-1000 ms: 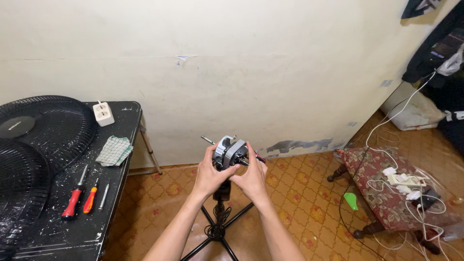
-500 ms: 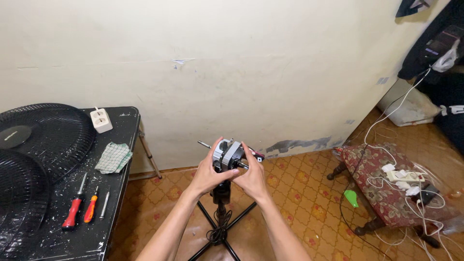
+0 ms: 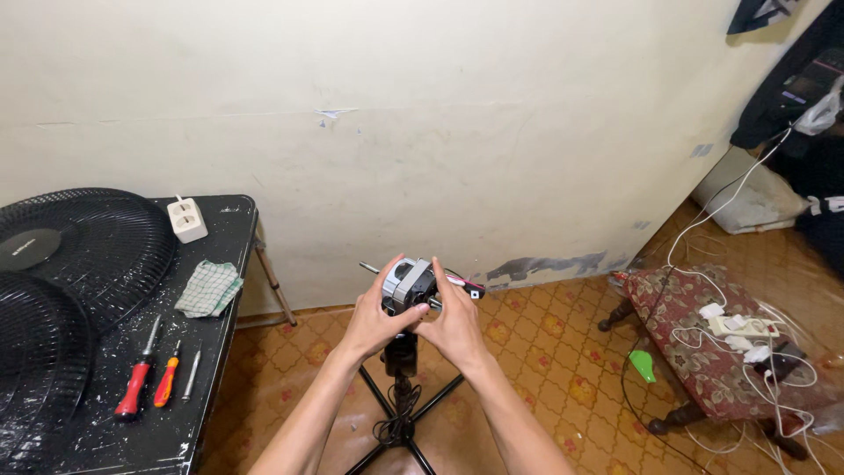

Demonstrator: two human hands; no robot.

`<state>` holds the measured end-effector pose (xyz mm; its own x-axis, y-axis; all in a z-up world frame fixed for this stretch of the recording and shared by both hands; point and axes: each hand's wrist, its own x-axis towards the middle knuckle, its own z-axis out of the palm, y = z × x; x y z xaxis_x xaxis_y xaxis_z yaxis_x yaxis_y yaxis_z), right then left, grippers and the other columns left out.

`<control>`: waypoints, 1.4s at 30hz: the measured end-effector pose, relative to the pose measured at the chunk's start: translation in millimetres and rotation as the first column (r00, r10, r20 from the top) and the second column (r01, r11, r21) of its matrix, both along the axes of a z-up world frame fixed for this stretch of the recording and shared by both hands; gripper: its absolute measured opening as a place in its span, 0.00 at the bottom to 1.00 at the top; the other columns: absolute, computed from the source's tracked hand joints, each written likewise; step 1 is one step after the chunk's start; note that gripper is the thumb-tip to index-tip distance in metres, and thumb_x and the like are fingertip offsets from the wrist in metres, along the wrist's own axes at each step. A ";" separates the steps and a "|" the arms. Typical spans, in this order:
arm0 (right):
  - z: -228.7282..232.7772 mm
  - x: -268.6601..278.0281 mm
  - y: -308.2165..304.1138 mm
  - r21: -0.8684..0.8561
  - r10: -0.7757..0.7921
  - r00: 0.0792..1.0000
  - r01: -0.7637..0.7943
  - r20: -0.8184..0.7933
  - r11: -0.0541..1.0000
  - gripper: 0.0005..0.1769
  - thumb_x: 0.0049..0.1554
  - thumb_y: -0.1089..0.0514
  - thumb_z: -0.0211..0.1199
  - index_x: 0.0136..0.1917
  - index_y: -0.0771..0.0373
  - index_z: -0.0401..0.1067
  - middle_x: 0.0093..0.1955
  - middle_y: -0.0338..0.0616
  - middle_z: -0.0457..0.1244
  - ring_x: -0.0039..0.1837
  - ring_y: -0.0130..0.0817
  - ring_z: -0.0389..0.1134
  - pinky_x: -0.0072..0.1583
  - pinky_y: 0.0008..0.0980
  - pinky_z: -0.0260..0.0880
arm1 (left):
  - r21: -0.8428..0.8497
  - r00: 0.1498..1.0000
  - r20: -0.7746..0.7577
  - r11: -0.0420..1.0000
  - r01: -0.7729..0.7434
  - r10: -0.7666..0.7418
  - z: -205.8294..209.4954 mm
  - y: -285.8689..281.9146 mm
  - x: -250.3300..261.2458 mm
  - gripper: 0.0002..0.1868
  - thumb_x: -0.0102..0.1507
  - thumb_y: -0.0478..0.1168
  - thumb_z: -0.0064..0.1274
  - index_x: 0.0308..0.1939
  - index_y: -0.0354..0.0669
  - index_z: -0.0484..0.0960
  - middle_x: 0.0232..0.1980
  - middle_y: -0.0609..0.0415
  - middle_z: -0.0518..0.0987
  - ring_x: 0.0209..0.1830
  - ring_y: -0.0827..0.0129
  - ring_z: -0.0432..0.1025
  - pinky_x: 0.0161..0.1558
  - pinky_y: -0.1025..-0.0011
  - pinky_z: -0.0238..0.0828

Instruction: The person assembles a small electromechanical device by hand, repeatedly attaching and detaching a stator and rotor assembly on a tripod-mounted fixture. The person handles wires and aligns components without using tools.

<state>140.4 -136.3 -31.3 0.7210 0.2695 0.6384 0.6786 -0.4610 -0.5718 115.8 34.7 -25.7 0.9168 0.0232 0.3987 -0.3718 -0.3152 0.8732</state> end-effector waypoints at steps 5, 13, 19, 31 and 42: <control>-5.4 -2.3 1.1 -0.063 -0.027 0.991 0.035 0.128 0.997 0.65 0.37 0.54 0.83 0.79 0.68 0.51 0.61 0.59 0.67 0.61 0.55 0.68 0.61 0.48 0.67 | -0.003 0.999 0.020 0.999 0.036 -0.036 -1.5 2.8 2.0 0.51 0.51 0.49 0.70 0.75 0.46 0.63 0.61 0.46 0.81 0.60 0.62 0.77 0.61 0.64 0.73; -11.9 -14.9 12.7 0.001 -0.177 0.983 0.177 -0.057 0.984 0.61 0.38 0.54 0.83 0.78 0.65 0.54 0.58 0.57 0.68 0.60 0.52 0.70 0.60 0.45 0.70 | 0.022 1.000 0.013 0.999 0.024 -0.025 -1.8 4.2 0.9 0.47 0.48 0.50 0.72 0.66 0.41 0.66 0.56 0.46 0.83 0.57 0.64 0.79 0.58 0.66 0.74; -12.5 -21.1 21.4 0.037 -0.151 0.988 0.150 0.015 0.988 0.62 0.37 0.56 0.82 0.78 0.69 0.53 0.57 0.57 0.68 0.58 0.52 0.70 0.61 0.46 0.69 | 0.035 0.995 -0.085 0.998 0.049 -0.046 -0.4 14.3 0.1 0.44 0.48 0.48 0.69 0.64 0.41 0.68 0.52 0.46 0.85 0.52 0.63 0.81 0.56 0.65 0.76; 18.0 31.2 -39.7 0.026 0.438 0.825 -0.460 -0.356 0.887 0.65 0.37 0.54 0.84 0.81 0.54 0.53 0.77 0.50 0.59 0.77 0.39 0.60 0.75 0.39 0.56 | 0.057 0.994 0.032 0.993 0.102 -0.104 -38.1 10.4 -14.5 0.46 0.67 0.56 0.54 0.84 0.56 0.48 0.76 0.43 0.64 0.75 0.51 0.63 0.73 0.54 0.59; 13.5 43.0 -34.2 0.239 0.565 0.653 -0.523 -0.505 0.818 0.62 0.41 0.54 0.81 0.82 0.55 0.51 0.78 0.48 0.56 0.74 0.33 0.62 0.73 0.37 0.65 | -0.090 0.985 0.137 0.989 0.119 -0.106 -45.1 -4.0 -6.8 0.44 0.71 0.68 0.30 0.82 0.47 0.41 0.81 0.39 0.53 0.82 0.50 0.48 0.76 0.56 0.42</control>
<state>183.4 -170.5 -17.9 0.6793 0.6969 0.2298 0.3707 -0.0556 -0.9271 109.0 30.7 -70.9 0.8554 -0.0325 0.5169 -0.5137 -0.1807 0.8387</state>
